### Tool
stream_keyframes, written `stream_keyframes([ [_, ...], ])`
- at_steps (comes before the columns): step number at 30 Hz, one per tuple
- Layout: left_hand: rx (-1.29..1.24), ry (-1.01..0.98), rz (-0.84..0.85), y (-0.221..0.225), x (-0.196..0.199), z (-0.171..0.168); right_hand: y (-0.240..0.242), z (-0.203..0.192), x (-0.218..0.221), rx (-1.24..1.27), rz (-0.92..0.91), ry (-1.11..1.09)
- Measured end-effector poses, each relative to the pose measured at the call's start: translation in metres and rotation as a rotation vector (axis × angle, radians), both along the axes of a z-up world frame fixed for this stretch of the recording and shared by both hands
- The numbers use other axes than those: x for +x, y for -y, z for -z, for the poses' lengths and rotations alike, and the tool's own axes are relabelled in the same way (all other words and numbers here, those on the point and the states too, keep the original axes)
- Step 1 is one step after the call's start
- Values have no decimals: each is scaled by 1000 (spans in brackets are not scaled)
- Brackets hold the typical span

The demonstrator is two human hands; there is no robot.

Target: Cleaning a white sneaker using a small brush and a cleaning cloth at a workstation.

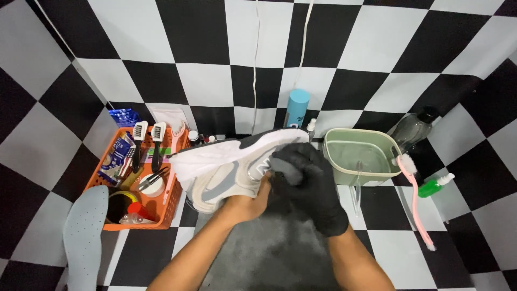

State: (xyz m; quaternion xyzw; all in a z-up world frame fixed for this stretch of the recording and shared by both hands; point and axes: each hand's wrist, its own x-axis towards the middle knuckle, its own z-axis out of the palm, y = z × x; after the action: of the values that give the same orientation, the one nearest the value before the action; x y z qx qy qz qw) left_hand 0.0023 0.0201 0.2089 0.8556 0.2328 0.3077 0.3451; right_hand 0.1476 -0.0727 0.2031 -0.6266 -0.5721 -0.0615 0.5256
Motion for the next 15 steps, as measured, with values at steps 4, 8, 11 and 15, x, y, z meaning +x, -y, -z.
stream_keyframes([
  [4,310,178,-4,-8,12,62,-1,-2,4,91,19,-102],
  [8,1408,-138,159,-9,14,72,-4,-6,18,176,147,-227],
  [11,2721,-758,531,-21,9,63,2,-12,6,56,109,-279],
  [15,2726,-774,487,-24,12,91,4,-17,2,-41,126,-289],
])
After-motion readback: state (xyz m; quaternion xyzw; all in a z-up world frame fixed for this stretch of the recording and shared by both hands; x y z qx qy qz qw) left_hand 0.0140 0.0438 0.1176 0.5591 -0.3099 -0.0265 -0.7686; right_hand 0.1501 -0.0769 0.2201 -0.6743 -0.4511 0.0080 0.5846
